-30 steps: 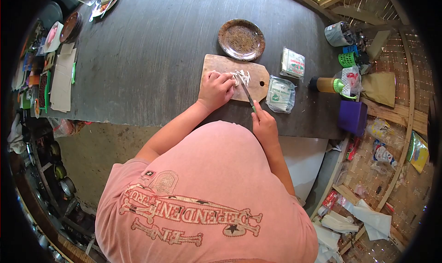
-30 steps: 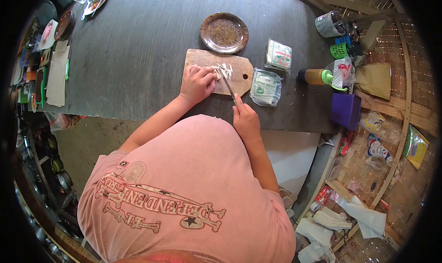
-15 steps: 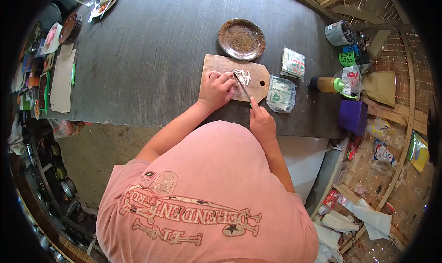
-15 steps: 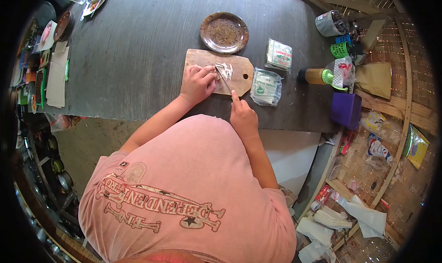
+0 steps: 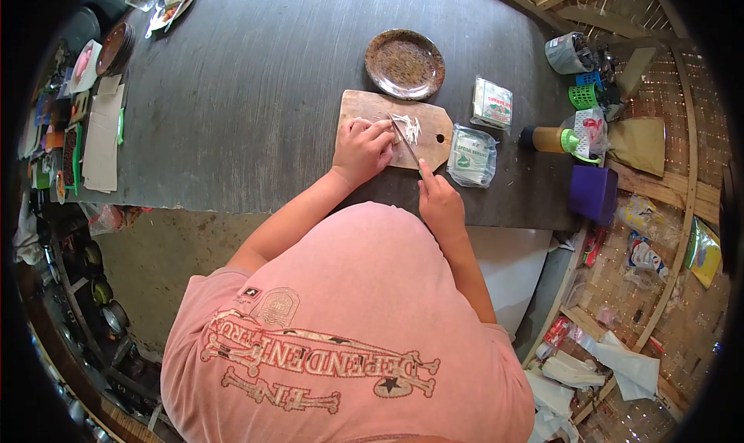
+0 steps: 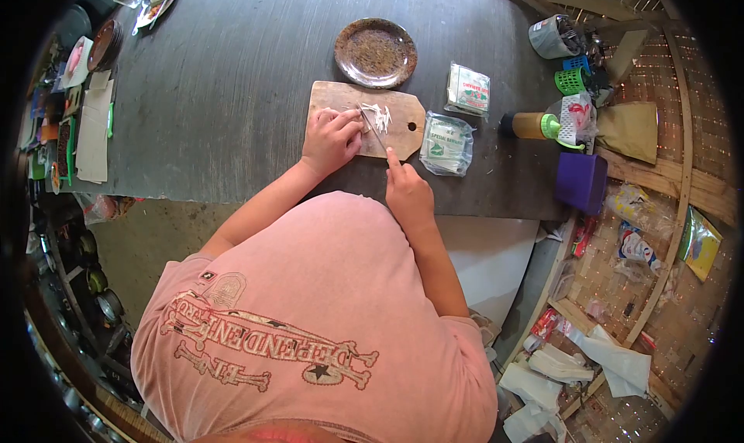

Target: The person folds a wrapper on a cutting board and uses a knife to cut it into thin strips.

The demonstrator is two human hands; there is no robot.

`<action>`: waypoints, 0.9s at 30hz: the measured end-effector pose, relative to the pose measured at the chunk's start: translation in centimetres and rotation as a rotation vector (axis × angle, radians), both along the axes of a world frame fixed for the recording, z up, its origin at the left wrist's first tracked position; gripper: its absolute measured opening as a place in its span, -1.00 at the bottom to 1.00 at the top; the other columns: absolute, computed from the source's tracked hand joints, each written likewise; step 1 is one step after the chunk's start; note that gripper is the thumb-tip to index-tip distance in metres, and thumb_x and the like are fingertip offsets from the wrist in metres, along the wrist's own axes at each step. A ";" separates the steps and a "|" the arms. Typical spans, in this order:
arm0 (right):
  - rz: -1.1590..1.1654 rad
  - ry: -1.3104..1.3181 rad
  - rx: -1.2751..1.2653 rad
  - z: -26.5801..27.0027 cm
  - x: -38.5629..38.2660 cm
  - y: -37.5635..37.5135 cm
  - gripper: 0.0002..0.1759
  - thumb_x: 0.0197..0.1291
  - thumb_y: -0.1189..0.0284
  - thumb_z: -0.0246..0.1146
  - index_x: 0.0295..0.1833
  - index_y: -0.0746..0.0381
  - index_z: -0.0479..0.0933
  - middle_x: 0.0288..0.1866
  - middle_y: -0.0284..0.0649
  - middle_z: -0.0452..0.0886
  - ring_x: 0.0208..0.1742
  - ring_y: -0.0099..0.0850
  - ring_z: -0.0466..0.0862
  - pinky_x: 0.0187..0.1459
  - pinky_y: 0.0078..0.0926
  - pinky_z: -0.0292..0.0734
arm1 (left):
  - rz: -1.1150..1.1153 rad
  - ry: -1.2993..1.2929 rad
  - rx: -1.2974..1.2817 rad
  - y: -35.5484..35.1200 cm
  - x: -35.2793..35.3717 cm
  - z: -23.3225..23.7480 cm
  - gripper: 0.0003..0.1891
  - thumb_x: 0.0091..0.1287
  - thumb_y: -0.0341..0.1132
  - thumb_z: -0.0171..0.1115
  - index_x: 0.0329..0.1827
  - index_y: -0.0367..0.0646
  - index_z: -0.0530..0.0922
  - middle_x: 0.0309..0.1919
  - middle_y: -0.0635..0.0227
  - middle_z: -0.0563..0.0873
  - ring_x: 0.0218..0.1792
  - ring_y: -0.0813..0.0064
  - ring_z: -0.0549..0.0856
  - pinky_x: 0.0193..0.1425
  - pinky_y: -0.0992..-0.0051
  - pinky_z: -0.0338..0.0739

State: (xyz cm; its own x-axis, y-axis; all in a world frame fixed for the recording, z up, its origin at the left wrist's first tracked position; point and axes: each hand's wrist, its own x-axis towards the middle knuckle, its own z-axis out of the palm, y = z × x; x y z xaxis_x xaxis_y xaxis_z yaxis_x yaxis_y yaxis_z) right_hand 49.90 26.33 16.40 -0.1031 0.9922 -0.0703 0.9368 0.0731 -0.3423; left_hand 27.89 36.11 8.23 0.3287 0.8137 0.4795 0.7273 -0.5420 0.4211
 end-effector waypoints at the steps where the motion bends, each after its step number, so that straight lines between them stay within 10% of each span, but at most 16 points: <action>1: 0.006 -0.016 -0.005 0.0 -0.1 0.1 -0.40 0.57 0.35 0.38 0.67 -0.03 0.58 -0.20 -0.11 0.70 -0.27 0.05 0.83 -0.20 0.10 0.78 | 0.002 0.000 0.000 0.0 0.0 0.0 -0.78 0.29 -0.17 0.52 -0.01 0.16 0.84 0.28 0.57 0.83 0.17 0.39 0.71 0.47 0.13 0.48; 27: -0.001 0.043 0.004 0.5 1.6 -0.3 -0.39 0.55 0.42 0.39 0.67 0.01 0.60 -0.26 -0.05 0.67 -0.26 0.04 0.75 -0.17 0.05 0.66 | -0.020 0.005 -0.013 0.0 -0.2 0.5 -0.77 0.32 -0.19 0.54 0.02 0.17 0.81 0.26 0.59 0.80 0.26 0.38 0.69 0.49 0.10 0.45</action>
State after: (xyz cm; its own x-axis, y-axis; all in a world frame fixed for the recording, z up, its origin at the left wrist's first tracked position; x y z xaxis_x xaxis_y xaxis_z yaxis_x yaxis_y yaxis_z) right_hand 51.52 26.01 16.86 -0.1045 0.9926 -0.0615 0.9212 0.0733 -0.3820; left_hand 27.72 36.15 8.77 0.3471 0.8132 0.4671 0.7188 -0.5506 0.4244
